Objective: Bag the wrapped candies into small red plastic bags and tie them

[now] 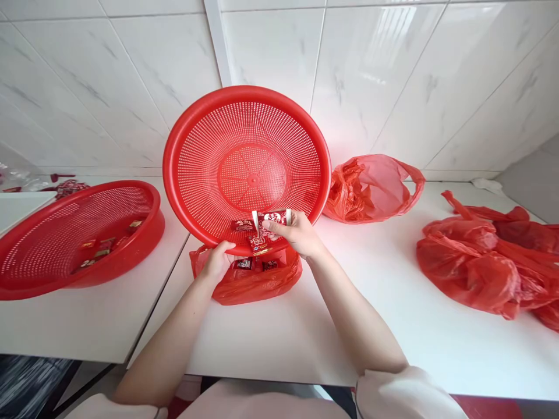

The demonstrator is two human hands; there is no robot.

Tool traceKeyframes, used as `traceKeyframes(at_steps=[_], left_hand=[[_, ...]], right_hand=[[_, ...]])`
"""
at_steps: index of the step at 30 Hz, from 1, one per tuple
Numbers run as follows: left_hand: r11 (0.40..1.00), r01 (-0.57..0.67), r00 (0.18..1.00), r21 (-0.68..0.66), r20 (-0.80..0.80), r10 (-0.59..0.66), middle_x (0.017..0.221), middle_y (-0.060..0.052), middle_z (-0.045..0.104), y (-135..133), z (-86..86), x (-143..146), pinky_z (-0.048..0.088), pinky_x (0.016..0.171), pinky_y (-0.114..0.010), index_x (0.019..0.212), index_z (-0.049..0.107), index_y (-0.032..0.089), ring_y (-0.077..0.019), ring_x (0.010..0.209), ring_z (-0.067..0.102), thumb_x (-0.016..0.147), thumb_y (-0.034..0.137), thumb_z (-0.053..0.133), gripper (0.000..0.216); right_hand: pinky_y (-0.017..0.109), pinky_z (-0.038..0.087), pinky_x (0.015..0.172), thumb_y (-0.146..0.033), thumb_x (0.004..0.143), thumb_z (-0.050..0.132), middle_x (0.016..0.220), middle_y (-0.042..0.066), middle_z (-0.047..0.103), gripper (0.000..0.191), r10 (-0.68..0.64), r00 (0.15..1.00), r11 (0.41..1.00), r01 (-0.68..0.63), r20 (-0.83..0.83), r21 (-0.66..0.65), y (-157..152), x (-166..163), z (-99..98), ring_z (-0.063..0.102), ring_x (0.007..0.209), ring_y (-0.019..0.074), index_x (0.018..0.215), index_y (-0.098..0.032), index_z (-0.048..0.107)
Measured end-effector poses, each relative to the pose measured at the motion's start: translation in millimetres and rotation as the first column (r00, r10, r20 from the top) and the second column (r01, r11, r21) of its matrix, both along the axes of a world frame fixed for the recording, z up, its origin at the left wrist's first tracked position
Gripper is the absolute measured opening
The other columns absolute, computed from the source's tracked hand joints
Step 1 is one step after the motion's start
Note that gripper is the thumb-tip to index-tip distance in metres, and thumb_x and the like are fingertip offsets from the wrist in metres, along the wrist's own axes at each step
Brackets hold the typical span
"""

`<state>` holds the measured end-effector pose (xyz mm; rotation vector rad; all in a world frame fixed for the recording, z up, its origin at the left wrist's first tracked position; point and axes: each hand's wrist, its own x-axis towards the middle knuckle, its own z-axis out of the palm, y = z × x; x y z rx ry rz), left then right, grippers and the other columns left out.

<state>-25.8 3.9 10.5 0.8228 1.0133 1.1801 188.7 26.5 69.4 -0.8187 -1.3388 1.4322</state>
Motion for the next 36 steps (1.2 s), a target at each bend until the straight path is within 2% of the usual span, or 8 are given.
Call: traceKeyframes(at_steps=[7, 13, 17, 19, 22, 26, 31, 36], left_hand=[[0.999, -0.035, 0.999, 0.009, 0.017, 0.035, 0.072, -0.005, 0.07, 1.3, 0.2, 0.4, 0.054, 0.076, -0.04, 0.07, 0.063, 0.021, -0.0286, 0.089, 0.068, 0.066, 0.028, 0.059, 0.009], [0.998, -0.066, 0.996, 0.008, 0.056, 0.065, 0.073, -0.005, 0.07, 2.7, 2.7, 1.3, 0.055, 0.075, -0.043, 0.074, 0.068, 0.02, -0.0293, 0.088, 0.068, 0.065, 0.027, 0.06, 0.013], [0.998, -0.06, 0.997, 0.03, 0.058, 0.058, 0.08, -0.005, 0.072, 2.2, 5.2, 1.1, 0.054, 0.079, -0.043, 0.079, 0.069, 0.021, -0.0285, 0.092, 0.067, 0.069, 0.025, 0.058, 0.016], [0.998, -0.054, 0.997, 0.041, 0.061, 0.051, 0.083, -0.005, 0.072, 1.9, 5.5, 0.7, 0.054, 0.079, -0.043, 0.082, 0.07, 0.021, -0.0288, 0.094, 0.067, 0.07, 0.025, 0.057, 0.018], [0.997, -0.058, 0.997, 0.044, 0.055, 0.056, 0.085, -0.005, 0.072, 1.8, 5.3, 0.1, 0.054, 0.079, -0.042, 0.083, 0.07, 0.02, -0.0291, 0.094, 0.067, 0.069, 0.025, 0.058, 0.019], [0.995, -0.074, 0.996, 0.061, 0.05, 0.071, 0.082, -0.006, 0.072, 1.5, 5.2, -0.1, 0.055, 0.076, -0.04, 0.084, 0.069, 0.017, -0.0283, 0.092, 0.067, 0.07, 0.024, 0.059, 0.019], [0.991, -0.118, 0.992, 0.058, 0.041, 0.116, 0.083, -0.006, 0.071, 2.5, 1.2, 0.7, 0.056, 0.074, -0.037, 0.082, 0.069, 0.017, -0.0271, 0.09, 0.068, 0.07, 0.027, 0.058, 0.019], [0.963, -0.263, 0.965, 0.066, 0.025, 0.262, 0.085, -0.006, 0.07, 8.3, -2.6, -2.2, 0.056, 0.077, -0.038, 0.082, 0.064, 0.018, -0.026, 0.092, 0.067, 0.066, 0.026, 0.061, 0.018]], right_hand=[[0.03, 0.053, 0.068, -0.038, 0.069, 0.079, 0.077, 0.003, 0.071, 0.032, 0.033, 0.993, 0.999, -0.034, 0.111, 0.002, -8.2, 0.3, 7.3, 0.065, 0.069, 0.0159, 0.091, -0.016, 0.07], [0.029, 0.052, 0.064, -0.043, 0.072, 0.075, 0.074, 0.004, 0.071, 0.031, 0.074, 0.962, 0.995, -0.091, 0.262, 0.052, -12.9, -0.3, 10.1, 0.065, 0.067, 0.0165, 0.083, -0.015, 0.068], [0.029, 0.052, 0.068, -0.041, 0.076, 0.071, 0.074, 0.001, 0.072, 0.026, 0.27, 0.819, 0.942, -0.335, 0.506, 0.04, -18.4, 2.3, 16.1, 0.067, 0.07, 0.0175, 0.087, -0.018, 0.07], [0.029, 0.051, 0.073, -0.038, 0.078, 0.069, 0.076, 0.0, 0.072, 0.022, 0.295, 0.743, 0.911, -0.408, 0.601, 0.057, -21.0, 1.1, 18.1, 0.067, 0.075, 0.0178, 0.09, -0.02, 0.07], [0.027, 0.049, 0.072, -0.04, 0.082, 0.064, 0.076, -0.002, 0.071, 0.024, 0.255, 0.732, 0.909, -0.405, 0.632, 0.101, -22.0, -3.5, 16.5, 0.066, 0.074, 0.0161, 0.096, -0.021, 0.068], [0.025, 0.044, 0.061, -0.045, 0.088, 0.056, 0.068, -0.002, 0.066, 0.03, 0.027, 0.707, 0.944, -0.251, 0.706, 0.216, -18.7, -7.0, 9.8, 0.059, 0.061, 0.013, 0.098, -0.019, 0.067], [0.029, 0.049, 0.076, -0.029, 0.085, 0.061, 0.095, 0.001, 0.073, 0.026, 0.023, 0.644, 0.883, -0.372, 0.764, 0.286, -19.8, -6.3, 6.2, 0.066, 0.085, 0.0174, 0.11, -0.025, 0.067], [0.028, 0.05, 0.085, -0.001, 0.079, 0.047, 0.116, 0.0, 0.069, 0.054, 0.032, 0.585, 0.823, -0.476, 0.81, 0.311, -22.5, -6.1, 1.5, 0.065, 0.102, 0.0168, 0.122, -0.03, 0.062]])
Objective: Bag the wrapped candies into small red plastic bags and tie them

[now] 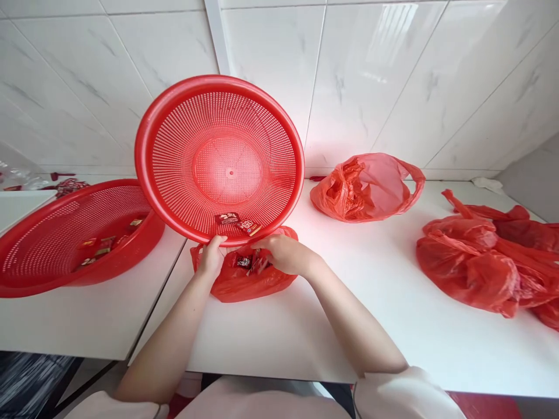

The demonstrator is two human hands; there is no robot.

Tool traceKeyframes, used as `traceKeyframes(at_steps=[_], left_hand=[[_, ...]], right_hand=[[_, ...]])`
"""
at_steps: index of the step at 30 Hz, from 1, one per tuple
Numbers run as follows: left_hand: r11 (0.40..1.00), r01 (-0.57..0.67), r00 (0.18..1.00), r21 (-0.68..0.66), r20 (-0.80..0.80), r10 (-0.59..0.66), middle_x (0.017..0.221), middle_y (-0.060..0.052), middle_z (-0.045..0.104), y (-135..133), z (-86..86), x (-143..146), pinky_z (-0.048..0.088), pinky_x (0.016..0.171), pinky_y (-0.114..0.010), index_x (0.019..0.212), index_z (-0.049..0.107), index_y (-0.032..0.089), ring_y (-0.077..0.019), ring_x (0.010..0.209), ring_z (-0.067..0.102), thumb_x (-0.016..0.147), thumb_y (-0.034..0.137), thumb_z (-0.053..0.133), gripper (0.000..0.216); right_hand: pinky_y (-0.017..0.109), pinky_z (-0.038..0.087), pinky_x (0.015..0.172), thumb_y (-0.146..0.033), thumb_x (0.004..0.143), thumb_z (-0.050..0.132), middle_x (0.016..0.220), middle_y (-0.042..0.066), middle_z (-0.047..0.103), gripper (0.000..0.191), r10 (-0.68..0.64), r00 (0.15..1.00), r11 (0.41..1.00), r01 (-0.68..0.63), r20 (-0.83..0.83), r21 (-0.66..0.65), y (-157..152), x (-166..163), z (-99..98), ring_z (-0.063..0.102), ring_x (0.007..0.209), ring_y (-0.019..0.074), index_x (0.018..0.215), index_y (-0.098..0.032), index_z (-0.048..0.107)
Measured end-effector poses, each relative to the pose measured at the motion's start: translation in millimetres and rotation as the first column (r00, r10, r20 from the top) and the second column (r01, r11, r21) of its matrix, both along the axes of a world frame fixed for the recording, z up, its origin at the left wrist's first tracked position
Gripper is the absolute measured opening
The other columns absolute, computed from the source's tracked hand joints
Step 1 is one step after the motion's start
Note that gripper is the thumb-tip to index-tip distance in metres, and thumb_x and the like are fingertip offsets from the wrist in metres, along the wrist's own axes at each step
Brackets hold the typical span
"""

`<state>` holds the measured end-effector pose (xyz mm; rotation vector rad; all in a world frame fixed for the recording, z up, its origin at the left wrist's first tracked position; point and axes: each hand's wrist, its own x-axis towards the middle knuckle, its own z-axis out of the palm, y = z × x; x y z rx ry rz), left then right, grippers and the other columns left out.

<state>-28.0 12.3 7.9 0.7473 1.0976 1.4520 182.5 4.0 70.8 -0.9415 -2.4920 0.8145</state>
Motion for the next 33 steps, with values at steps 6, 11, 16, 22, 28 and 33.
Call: traceKeyframes(at_steps=[6, 11, 16, 22, 28, 33], left_hand=[[1.0, 0.022, 0.998, -0.017, 0.056, -0.021, 0.078, -0.007, 0.069, -3.0, 10.0, 3.4, 0.056, 0.076, -0.043, 0.081, 0.065, 0.012, -0.0284, 0.087, 0.067, 0.062, 0.026, 0.063, 0.023], [0.984, 0.18, 0.982, -0.015, 0.065, -0.178, 0.081, -0.007, 0.072, -10.3, 8.8, 11.3, 0.056, 0.073, -0.043, 0.08, 0.07, 0.019, -0.031, 0.092, 0.067, 0.068, 0.026, 0.06, 0.018], [0.982, 0.186, 0.982, -0.014, 0.044, -0.186, 0.081, -0.006, 0.073, -10.2, -0.9, 9.9, 0.055, 0.076, -0.043, 0.078, 0.071, 0.021, -0.0321, 0.095, 0.067, 0.07, 0.027, 0.058, 0.016], [0.98, 0.199, 0.979, -0.024, 0.041, -0.198, 0.079, -0.006, 0.073, -8.7, -2.4, 6.1, 0.055, 0.076, -0.043, 0.076, 0.071, 0.02, -0.0312, 0.093, 0.068, 0.072, 0.027, 0.057, 0.016], [0.978, 0.208, 0.974, -0.03, 0.094, -0.204, 0.08, -0.007, 0.073, -8.3, 2.1, 6.5, 0.056, 0.073, -0.041, 0.078, 0.071, 0.019, -0.0301, 0.092, 0.068, 0.07, 0.026, 0.058, 0.017], [0.974, 0.225, 0.968, -0.018, 0.115, -0.221, 0.086, -0.006, 0.073, -8.0, 5.3, 7.3, 0.057, 0.072, -0.038, 0.085, 0.07, 0.019, -0.0285, 0.094, 0.067, 0.071, 0.025, 0.058, 0.02]], right_hand=[[0.029, 0.051, 0.077, -0.007, 0.087, 0.044, 0.096, 0.003, 0.073, 0.031, -0.109, 0.994, 0.988, 0.111, -0.029, 0.109, 0.5, -0.9, 2.7, 0.066, 0.085, 0.0163, 0.098, -0.022, 0.07], [0.046, 0.041, 0.1, -0.041, 0.093, 0.05, 0.129, 0.014, 0.06, 0.042, -0.191, 0.98, 0.946, 0.198, -0.051, 0.257, 2.5, -5.4, 0.7, 0.055, 0.118, 0.0269, 0.127, -0.017, 0.055], [0.054, 0.036, 0.102, -0.049, 0.085, 0.06, 0.127, 0.018, 0.06, 0.066, -0.155, 0.979, 0.97, 0.125, 0.129, 0.211, 9.2, -5.0, -10.4, 0.057, 0.116, 0.0305, 0.14, -0.016, 0.044], [0.03, 0.049, 0.074, -0.032, 0.092, 0.051, 0.09, 0.005, 0.072, 0.023, -0.239, 0.966, 0.968, 0.244, -0.102, 0.049, 10.7, -2.1, -4.2, 0.066, 0.08, 0.0173, 0.099, -0.02, 0.07], [0.032, 0.055, 0.076, -0.04, 0.084, 0.06, 0.089, 0.004, 0.073, 0.026, -0.406, 0.758, 0.857, 0.12, -0.511, -0.502, 20.1, -1.7, -8.1, 0.069, 0.08, 0.0184, 0.093, -0.017, 0.067], [0.033, 0.059, 0.077, -0.037, 0.084, 0.061, 0.099, 0.007, 0.073, 0.026, -0.469, 0.573, 0.715, -0.2, -0.672, -0.669, 21.7, 1.8, -3.9, 0.072, 0.078, 0.0175, 0.103, -0.02, 0.059]])
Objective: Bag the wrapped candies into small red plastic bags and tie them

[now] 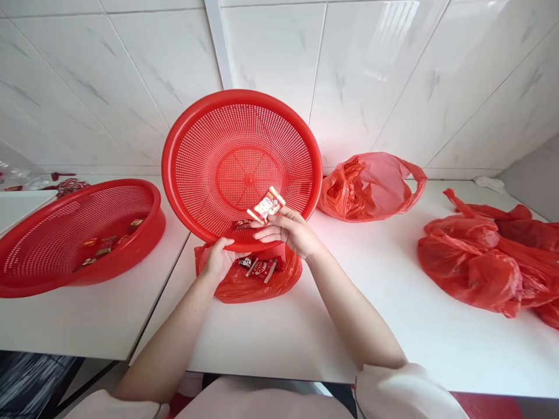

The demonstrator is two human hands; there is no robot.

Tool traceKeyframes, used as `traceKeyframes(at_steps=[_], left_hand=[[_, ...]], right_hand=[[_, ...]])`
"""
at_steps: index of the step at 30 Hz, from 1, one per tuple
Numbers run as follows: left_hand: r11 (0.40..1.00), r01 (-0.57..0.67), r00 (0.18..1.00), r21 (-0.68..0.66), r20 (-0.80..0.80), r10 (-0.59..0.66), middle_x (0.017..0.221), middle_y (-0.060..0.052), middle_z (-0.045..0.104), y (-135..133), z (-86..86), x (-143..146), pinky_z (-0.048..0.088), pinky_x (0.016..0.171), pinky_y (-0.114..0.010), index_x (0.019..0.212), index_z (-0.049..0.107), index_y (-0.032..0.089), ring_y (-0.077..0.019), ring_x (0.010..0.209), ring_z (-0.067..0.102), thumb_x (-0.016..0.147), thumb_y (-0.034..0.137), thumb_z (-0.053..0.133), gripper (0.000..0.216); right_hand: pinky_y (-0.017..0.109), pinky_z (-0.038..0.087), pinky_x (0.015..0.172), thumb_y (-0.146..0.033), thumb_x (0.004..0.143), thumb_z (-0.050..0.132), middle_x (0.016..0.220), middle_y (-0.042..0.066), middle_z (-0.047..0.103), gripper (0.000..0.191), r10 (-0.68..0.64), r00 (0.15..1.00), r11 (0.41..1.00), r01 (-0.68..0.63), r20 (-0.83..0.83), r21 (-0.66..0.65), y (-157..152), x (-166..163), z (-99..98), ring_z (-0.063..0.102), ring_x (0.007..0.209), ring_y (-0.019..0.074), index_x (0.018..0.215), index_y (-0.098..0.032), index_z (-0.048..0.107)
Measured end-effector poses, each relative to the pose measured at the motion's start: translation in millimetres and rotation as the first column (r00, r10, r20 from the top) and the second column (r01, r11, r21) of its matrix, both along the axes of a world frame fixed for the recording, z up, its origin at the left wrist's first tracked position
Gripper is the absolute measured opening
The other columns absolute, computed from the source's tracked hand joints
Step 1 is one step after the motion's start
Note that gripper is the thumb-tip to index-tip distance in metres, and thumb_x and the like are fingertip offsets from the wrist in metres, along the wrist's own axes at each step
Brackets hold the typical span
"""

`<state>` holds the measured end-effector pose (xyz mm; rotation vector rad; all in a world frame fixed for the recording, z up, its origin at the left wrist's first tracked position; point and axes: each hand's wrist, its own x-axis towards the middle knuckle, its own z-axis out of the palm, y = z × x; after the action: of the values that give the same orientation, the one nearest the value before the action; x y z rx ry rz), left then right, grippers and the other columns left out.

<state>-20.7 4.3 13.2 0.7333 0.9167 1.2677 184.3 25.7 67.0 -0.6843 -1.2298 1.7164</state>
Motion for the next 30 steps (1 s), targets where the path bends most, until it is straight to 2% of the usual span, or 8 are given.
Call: traceKeyframes(at_steps=[4, 7, 9, 12, 19, 26, 28, 30], left_hand=[[1.0, -0.007, 1.0, 0.0, -0.005, 0.007, 0.087, -0.006, 0.073, -0.5, -0.5, 0.1, 0.057, 0.072, -0.037, 0.082, 0.07, 0.018, -0.0286, 0.095, 0.067, 0.071, 0.024, 0.059, 0.017], [1.0, -0.011, 0.999, -0.006, -0.03, 0.011, 0.084, -0.007, 0.073, -1.3, -0.2, 0.0, 0.056, 0.072, -0.038, 0.083, 0.07, 0.017, -0.0292, 0.093, 0.067, 0.07, 0.025, 0.06, 0.018], [1.0, -0.01, 0.999, -0.011, -0.047, 0.009, 0.083, -0.006, 0.073, -1.7, 0.4, 0.2, 0.056, 0.073, -0.038, 0.086, 0.07, 0.017, -0.0289, 0.093, 0.068, 0.07, 0.025, 0.06, 0.021], [1.0, 0.002, 0.999, -0.009, -0.052, -0.003, 0.087, -0.005, 0.074, -1.8, 0.7, 0.3, 0.055, 0.075, -0.037, 0.091, 0.069, 0.019, -0.028, 0.095, 0.068, 0.071, 0.024, 0.059, 0.023], [0.999, 0.028, 1.0, 0.015, -0.009, -0.028, 0.088, -0.005, 0.074, -1.5, -1.9, -1.4, 0.056, 0.074, -0.038, 0.089, 0.07, 0.02, -0.0285, 0.096, 0.067, 0.073, 0.023, 0.058, 0.02], [0.999, -0.034, 0.999, 0.036, -0.026, 0.035, 0.085, -0.007, 0.073, 0.5, -1.7, -2.4, 0.058, 0.07, -0.038, 0.081, 0.07, 0.017, -0.0296, 0.093, 0.068, 0.069, 0.024, 0.061, 0.016], [0.998, -0.048, 0.999, 0.036, -0.02, 0.048, 0.086, -0.007, 0.072, 1.1, 0.2, -3.0, 0.058, 0.07, -0.039, 0.08, 0.068, 0.017, -0.0292, 0.092, 0.068, 0.069, 0.024, 0.062, 0.015], [0.995, -0.098, 0.995, 0.021, -0.008, 0.098, 0.084, -0.007, 0.072, 1.9, 2.5, -3.8, 0.058, 0.071, -0.041, 0.078, 0.066, 0.016, -0.0292, 0.089, 0.068, 0.066, 0.022, 0.064, 0.014]], right_hand=[[0.028, 0.06, 0.069, -0.045, 0.085, 0.061, 0.104, 0.009, 0.073, 0.031, -0.029, 0.999, 1.0, 0.029, -0.045, 0.009, -1.4, 1.7, 3.1, 0.072, 0.077, 0.016, 0.103, -0.019, 0.061], [0.023, 0.06, 0.063, -0.042, 0.08, 0.069, 0.102, 0.009, 0.073, 0.035, -0.04, 0.998, 0.999, 0.039, -0.043, -0.03, -1.0, 0.4, 1.1, 0.071, 0.073, 0.0139, 0.105, -0.018, 0.063], [0.021, 0.06, 0.066, -0.036, 0.076, 0.075, 0.101, 0.009, 0.074, 0.035, -0.04, 0.998, 0.999, 0.039, -0.04, -0.033, -0.8, -1.2, -0.2, 0.071, 0.075, 0.0133, 0.104, -0.016, 0.066], [0.022, 0.06, 0.071, -0.035, 0.077, 0.074, 0.1, 0.01, 0.074, 0.032, -0.034, 0.999, 0.999, 0.033, -0.035, -0.02, -1.4, -2.7, -0.3, 0.072, 0.078, 0.014, 0.102, -0.015, 0.069], [0.02, 0.059, 0.058, -0.038, 0.08, 0.071, 0.104, 0.011, 0.073, 0.034, 0.01, 0.997, 0.999, -0.013, 0.077, 0.033, -2.7, 1.8, 0.3, 0.073, 0.081, 0.0196, 0.107, -0.017, 0.07], [0.02, 0.056, 0.052, -0.042, 0.086, 0.063, 0.102, 0.013, 0.073, 0.036, 0.009, 0.989, 0.998, -0.018, 0.145, 0.067, -1.9, 2.4, 0.2, 0.073, 0.071, 0.0177, 0.11, -0.016, 0.069], [0.024, 0.058, 0.055, -0.042, 0.087, 0.061, 0.106, 0.012, 0.072, 0.038, 0.03, 0.975, 0.993, -0.055, 0.222, 0.109, -3.1, 3.6, 1.8, 0.072, 0.073, 0.0174, 0.115, -0.017, 0.067], [0.029, 0.06, 0.065, -0.036, 0.088, 0.06, 0.108, 0.009, 0.071, 0.037, 0.088, 0.933, 0.972, -0.158, 0.349, 0.175, -5.5, 4.9, 3.9, 0.071, 0.081, 0.0185, 0.12, -0.019, 0.064]])
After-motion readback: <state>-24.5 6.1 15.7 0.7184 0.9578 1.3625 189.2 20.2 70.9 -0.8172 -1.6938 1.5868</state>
